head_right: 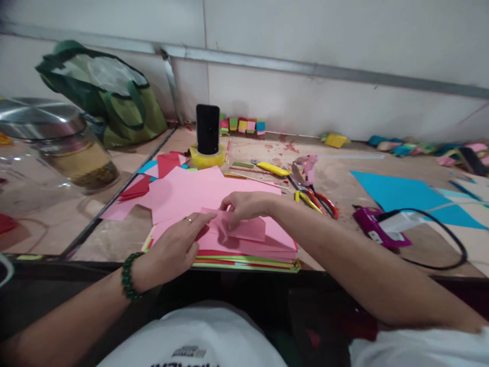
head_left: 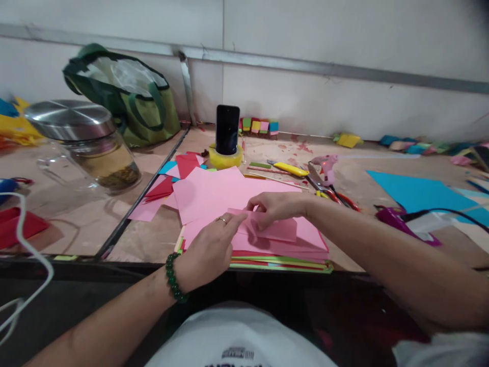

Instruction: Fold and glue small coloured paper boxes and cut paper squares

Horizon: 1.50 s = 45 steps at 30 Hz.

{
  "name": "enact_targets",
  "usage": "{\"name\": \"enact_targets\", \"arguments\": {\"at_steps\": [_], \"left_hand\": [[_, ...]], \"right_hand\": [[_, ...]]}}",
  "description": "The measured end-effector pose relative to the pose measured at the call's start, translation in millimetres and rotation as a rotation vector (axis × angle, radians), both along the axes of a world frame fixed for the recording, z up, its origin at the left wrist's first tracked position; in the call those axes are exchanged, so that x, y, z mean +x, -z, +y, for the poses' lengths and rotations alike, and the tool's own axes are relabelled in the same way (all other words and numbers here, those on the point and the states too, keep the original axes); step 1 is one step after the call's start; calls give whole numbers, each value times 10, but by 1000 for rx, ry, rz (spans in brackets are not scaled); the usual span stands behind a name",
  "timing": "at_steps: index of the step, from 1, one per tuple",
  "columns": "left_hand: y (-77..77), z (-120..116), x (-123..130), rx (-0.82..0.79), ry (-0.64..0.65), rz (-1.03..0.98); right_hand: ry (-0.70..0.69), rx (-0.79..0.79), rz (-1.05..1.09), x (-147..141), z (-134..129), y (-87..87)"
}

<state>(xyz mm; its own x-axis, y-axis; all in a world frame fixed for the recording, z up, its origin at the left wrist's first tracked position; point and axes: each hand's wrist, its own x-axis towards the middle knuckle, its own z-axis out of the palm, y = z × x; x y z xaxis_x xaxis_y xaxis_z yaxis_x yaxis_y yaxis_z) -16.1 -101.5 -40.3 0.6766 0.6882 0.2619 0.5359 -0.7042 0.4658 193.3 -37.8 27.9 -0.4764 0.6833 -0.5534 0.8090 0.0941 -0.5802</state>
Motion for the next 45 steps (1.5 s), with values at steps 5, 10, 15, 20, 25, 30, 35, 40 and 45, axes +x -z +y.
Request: {"name": "enact_targets", "arguments": {"at_steps": [5,10,15,20,25,30,35,40,45], "left_hand": [[3,1,10,-2,-17,27],[3,10,13,-8,-19,41],[-51,7,20,-43,2,108],[-78,-2,19,-42,32,169],[-89,-7,23,-7,43,223],[-125,-17,33,4,32,281],[-119,-14,36,35,36,293],[-138,-14,41,34,32,316],[-119,-15,42,14,33,301]], "right_hand": [[-28,7,-2,43,28,44],[-20,-26,3,38,27,55],[-31,20,-95,13,-36,15],[-63,108,-139,7,-81,2],[-40,143,-189,26,-111,18],[33,207,-199,51,-185,68],[96,241,-194,76,-247,143],[141,247,-184,92,-254,163],[156,138,-72,178,-262,105]]}}
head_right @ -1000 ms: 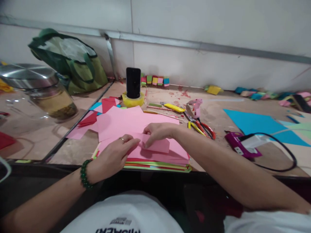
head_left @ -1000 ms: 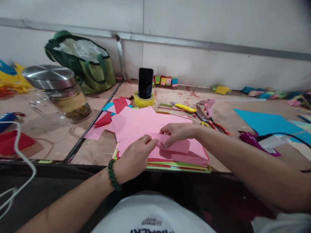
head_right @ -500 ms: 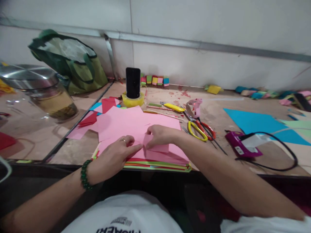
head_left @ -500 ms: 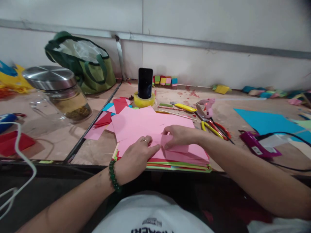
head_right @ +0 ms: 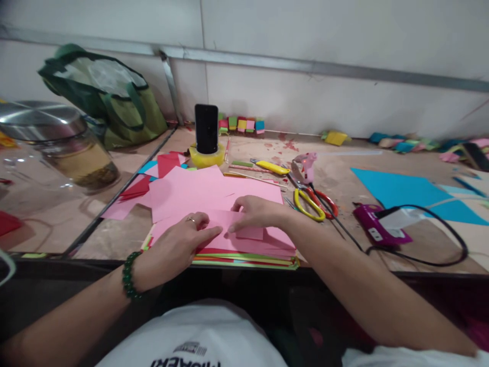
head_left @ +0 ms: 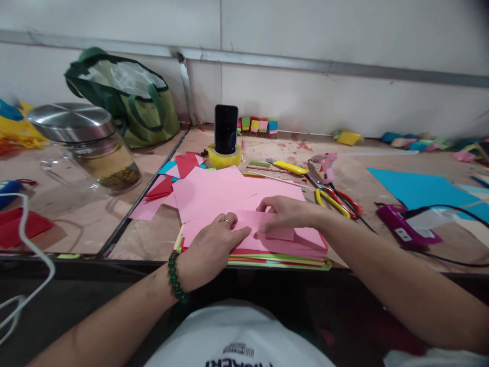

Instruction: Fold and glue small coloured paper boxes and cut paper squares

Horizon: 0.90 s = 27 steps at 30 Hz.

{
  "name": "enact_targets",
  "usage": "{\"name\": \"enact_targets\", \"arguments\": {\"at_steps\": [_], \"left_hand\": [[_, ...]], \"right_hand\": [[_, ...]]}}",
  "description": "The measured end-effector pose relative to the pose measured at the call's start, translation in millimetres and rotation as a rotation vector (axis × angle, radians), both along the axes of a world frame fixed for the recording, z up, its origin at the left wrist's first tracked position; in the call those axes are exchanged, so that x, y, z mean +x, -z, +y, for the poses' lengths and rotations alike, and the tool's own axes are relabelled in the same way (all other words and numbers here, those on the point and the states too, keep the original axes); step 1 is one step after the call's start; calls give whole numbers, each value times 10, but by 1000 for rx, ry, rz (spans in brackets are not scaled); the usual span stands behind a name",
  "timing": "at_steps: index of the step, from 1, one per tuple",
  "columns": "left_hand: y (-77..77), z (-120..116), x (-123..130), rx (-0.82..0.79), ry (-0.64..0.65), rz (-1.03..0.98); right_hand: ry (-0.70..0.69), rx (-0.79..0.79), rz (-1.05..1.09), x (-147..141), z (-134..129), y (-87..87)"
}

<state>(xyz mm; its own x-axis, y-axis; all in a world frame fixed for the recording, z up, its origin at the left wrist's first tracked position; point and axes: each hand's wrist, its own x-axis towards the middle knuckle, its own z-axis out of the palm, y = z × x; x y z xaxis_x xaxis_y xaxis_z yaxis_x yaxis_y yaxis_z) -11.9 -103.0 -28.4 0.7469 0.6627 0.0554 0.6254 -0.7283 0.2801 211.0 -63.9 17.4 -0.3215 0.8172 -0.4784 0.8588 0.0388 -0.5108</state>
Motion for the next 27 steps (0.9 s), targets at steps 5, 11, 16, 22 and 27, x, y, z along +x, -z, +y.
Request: {"name": "enact_targets", "arguments": {"at_steps": [5,11,16,22,27], "left_hand": [[21,-3,6,-21,-23,-27],[22,-5,-4,-12,-22,-18],[79,19,-18,10,-21,-25],[64,25,-11,0,-18,-37],[13,8,-6,-20,-6,-37]], "right_hand": [[80,-101,213,89,-43,-4],[64,-61,127,130,-23,28],[24,-40,149,171,16,32],[-17,-35,90,155,-13,6],[-20,-11,30,85,-48,-21]]}}
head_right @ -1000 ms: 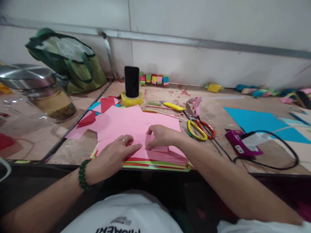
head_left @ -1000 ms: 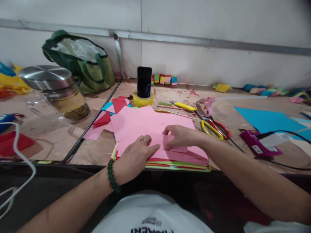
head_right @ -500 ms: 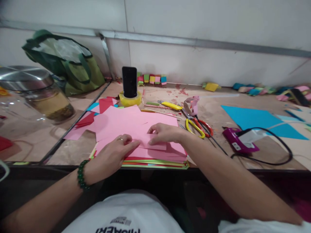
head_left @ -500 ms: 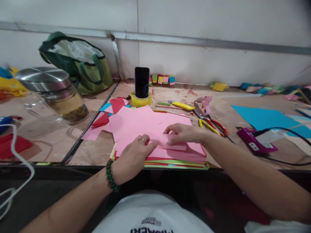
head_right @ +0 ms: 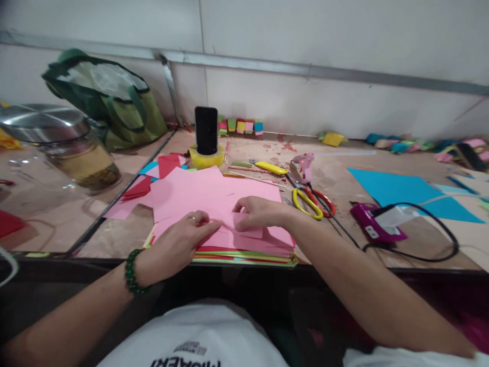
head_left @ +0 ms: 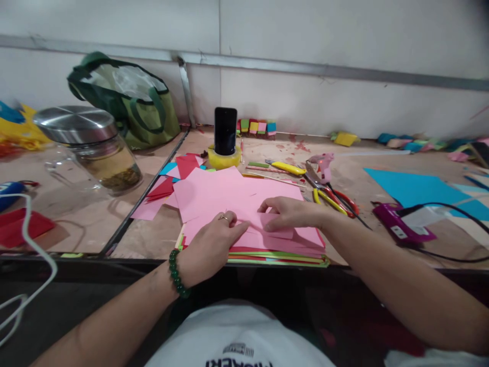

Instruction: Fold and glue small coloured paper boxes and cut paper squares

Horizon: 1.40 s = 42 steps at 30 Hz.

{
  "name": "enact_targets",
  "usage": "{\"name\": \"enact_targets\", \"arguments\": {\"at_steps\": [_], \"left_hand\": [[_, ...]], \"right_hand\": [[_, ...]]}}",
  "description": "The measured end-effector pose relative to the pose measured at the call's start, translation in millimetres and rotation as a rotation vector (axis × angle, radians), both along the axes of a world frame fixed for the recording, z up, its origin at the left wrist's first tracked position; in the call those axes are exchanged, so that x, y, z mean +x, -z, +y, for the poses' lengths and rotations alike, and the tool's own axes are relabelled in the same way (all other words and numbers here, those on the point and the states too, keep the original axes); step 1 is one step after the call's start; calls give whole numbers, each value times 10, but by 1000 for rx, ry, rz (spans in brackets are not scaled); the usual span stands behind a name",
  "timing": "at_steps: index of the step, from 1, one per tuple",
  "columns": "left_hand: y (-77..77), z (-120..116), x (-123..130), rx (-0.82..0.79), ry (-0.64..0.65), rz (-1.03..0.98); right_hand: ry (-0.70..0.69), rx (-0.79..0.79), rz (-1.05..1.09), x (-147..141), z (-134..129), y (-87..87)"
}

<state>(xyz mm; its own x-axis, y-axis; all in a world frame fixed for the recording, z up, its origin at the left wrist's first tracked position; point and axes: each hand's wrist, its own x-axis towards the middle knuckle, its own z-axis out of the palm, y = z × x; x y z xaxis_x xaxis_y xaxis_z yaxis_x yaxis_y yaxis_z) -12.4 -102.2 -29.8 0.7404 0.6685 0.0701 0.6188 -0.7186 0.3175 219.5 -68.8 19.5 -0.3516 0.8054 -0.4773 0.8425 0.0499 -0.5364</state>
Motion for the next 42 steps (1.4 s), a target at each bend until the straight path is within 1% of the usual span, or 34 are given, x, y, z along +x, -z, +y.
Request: {"name": "enact_targets", "arguments": {"at_steps": [3,5,11,14,17,21,23,25,27,29,30,33,35,38,40,42], "left_hand": [[-10,-3,-5,2,6,10],[-4,3,-7,9,6,24],[35,29,-11,36,-7,13],[39,32,-12,25,-7,-18],[36,34,-10,3,-37,-83],[42,44,-20,-14,-52,-213],[44,47,-33,4,-52,-272],[41,50,-46,65,-80,-316],[32,57,-56,130,-112,-344],[20,67,-65,137,-119,-342],[14,72,-71,119,-103,-325],[2,72,-104,57,4,-231],[1,59,-139,46,58,-183],[15,40,-197,36,46,-174],[25,40,-230,8,24,-187],[22,53,-248,-34,-8,-204]], "right_hand": [[-6,43,-55,-26,-12,-21],[10,37,-52,-19,-15,-25],[68,-12,108,70,-4,7],[95,-101,161,53,26,-2],[63,-145,155,-35,90,-37],[-34,-103,85,-170,204,-69],[-57,-80,49,-209,231,-67],[-81,-67,38,-234,196,-56],[-103,-4,42,-255,72,-39],[-97,144,35,-273,-144,-14],[-81,229,38,-278,-275,5],[-88,453,-24,-250,-676,94],[-113,542,10,-186,-881,188],[-27,679,104,-45,-1052,355],[39,759,139,40,-1100,450],[90,803,158,94,-1119,511]]}}
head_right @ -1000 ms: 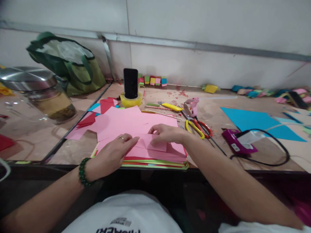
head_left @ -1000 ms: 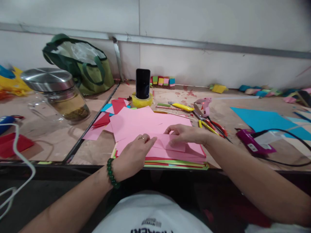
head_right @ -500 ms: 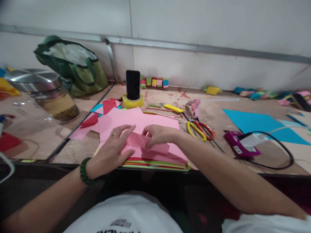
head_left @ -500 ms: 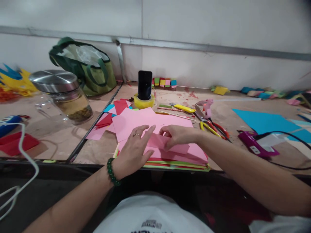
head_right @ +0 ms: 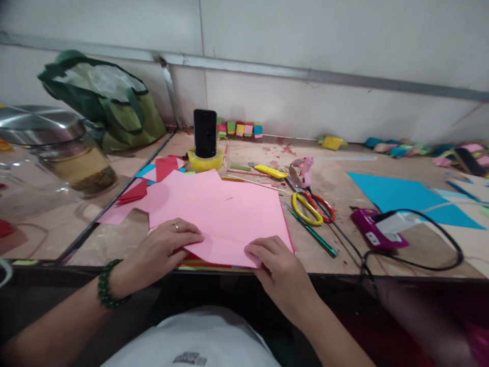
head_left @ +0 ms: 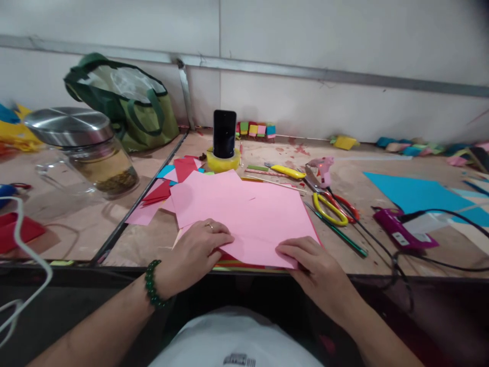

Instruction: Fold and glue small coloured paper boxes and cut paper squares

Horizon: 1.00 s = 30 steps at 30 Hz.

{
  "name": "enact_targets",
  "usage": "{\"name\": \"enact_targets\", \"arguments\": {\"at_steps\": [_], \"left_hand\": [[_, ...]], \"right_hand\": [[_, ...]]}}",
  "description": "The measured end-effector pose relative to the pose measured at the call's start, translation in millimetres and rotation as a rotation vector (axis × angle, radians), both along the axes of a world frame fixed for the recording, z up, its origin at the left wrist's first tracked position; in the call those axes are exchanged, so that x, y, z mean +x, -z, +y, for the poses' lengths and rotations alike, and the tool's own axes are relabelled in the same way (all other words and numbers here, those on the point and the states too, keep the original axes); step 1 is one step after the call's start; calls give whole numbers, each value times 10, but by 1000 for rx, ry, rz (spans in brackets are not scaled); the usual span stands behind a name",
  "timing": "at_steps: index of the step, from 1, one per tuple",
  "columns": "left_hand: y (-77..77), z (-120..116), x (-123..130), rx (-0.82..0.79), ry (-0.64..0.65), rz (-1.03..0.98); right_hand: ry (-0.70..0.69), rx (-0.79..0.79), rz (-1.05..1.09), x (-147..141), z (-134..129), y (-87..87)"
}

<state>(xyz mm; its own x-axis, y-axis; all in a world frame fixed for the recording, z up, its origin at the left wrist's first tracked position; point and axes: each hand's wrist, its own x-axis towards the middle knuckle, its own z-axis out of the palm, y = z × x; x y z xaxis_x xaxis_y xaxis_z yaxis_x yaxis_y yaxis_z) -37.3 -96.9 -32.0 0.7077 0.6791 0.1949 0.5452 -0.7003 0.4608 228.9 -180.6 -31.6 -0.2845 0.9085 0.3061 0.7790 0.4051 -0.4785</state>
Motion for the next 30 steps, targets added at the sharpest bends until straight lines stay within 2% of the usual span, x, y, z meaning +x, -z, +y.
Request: {"name": "enact_targets", "arguments": {"at_steps": [8,11,16,30], "left_hand": [[-159,149,49,-139,-79,65],[-196,243,84,-134,-131,125],[-202,353,148,-78,-180,241],[-175,373,190,-69,-208,247]], "right_hand": [[98,-45,103,-20,57,44],[175,-21,63,-32,95,96],[291,5,-42,-47,144,145],[381,-17,-101,-80,194,106]]}}
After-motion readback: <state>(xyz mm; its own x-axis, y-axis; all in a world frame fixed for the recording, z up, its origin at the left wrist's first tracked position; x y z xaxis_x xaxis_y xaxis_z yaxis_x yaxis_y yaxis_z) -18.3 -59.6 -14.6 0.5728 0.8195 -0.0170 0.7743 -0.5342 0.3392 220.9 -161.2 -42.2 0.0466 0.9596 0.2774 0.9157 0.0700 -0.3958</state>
